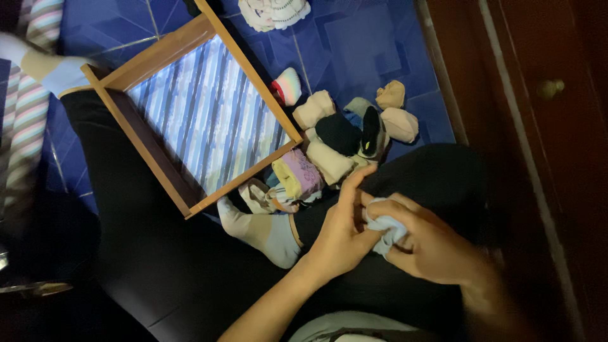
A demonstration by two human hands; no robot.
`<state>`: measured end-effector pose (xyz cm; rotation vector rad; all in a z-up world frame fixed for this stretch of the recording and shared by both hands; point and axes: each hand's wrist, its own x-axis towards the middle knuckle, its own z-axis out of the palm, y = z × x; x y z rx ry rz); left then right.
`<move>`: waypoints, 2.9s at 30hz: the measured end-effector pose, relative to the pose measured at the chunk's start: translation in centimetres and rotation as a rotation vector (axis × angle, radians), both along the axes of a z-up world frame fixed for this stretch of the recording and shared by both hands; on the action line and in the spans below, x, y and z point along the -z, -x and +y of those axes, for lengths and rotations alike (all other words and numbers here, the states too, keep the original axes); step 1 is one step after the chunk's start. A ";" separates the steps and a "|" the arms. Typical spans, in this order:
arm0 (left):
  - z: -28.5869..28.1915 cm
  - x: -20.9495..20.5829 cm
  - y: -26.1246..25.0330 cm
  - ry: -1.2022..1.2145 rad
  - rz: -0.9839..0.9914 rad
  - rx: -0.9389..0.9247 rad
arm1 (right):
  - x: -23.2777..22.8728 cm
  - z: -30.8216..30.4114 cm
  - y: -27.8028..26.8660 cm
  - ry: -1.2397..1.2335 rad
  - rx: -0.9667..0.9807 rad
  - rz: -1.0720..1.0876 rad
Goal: The person folds socks and arranges them on the floor near a wooden drawer.
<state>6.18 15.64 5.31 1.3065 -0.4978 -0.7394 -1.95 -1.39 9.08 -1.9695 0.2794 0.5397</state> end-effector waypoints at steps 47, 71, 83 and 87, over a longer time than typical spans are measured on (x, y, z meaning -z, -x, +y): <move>-1.6 8.0 -24.3 -0.759 -0.972 -0.313 | 17.5 -8.1 -24.9 0.247 0.561 -0.499; -9.5 12.9 -31.2 -0.498 -0.663 -0.302 | 15.8 -8.5 -28.7 -0.251 0.672 -0.341; 1.3 5.4 -15.8 -0.076 -0.012 -0.487 | 9.7 1.1 -20.9 -0.454 0.451 -0.479; 5.3 5.9 -13.1 0.342 0.719 -0.503 | 8.9 4.2 -18.6 -0.769 0.432 -0.377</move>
